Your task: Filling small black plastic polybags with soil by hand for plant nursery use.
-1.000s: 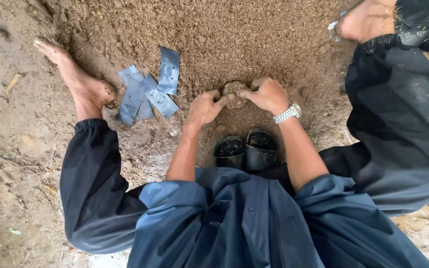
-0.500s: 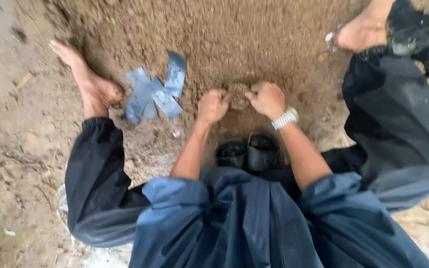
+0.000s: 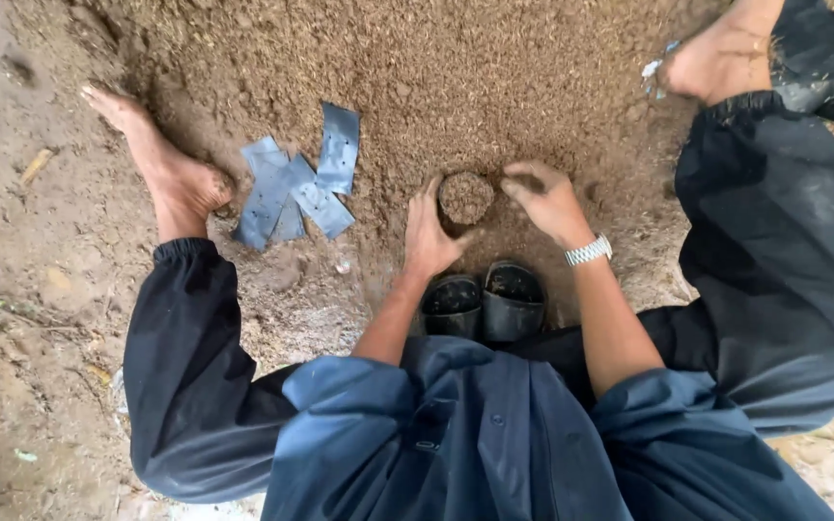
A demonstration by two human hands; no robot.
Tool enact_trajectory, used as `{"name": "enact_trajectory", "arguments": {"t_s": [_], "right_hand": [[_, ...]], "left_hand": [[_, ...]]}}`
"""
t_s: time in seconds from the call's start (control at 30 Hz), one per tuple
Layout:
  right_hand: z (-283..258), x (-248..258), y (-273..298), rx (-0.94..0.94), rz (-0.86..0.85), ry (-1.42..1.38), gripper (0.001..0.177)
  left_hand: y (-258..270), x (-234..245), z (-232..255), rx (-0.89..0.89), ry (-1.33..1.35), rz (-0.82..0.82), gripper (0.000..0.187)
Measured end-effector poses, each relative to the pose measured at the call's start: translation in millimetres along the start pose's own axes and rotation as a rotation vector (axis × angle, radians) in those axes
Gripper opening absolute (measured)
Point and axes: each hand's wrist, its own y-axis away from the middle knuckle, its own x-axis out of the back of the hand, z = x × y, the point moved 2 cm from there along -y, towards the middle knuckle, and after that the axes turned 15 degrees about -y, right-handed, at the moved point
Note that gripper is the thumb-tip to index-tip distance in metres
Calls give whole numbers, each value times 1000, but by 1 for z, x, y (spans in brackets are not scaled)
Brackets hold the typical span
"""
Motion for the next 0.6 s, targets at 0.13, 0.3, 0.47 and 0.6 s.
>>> {"name": "enact_trajectory", "arguments": {"t_s": [0.13,0.3,0.47,0.6], "right_hand": [[-20,-22,-7,274,-99,108,35],[-42,-44,-5,442,-101,565,22],[-6,-52,-39,446,-130,760,21],[19,-54,-62,536,-124,928,22]], "left_hand": [[-15,-35,-17,3,-38,209,97],[-18,-51,-36,7,-31,209,104],[-15,-47,-28,11,-23,213,106],[-18,-54,-35,-2,-32,238,108]]}}
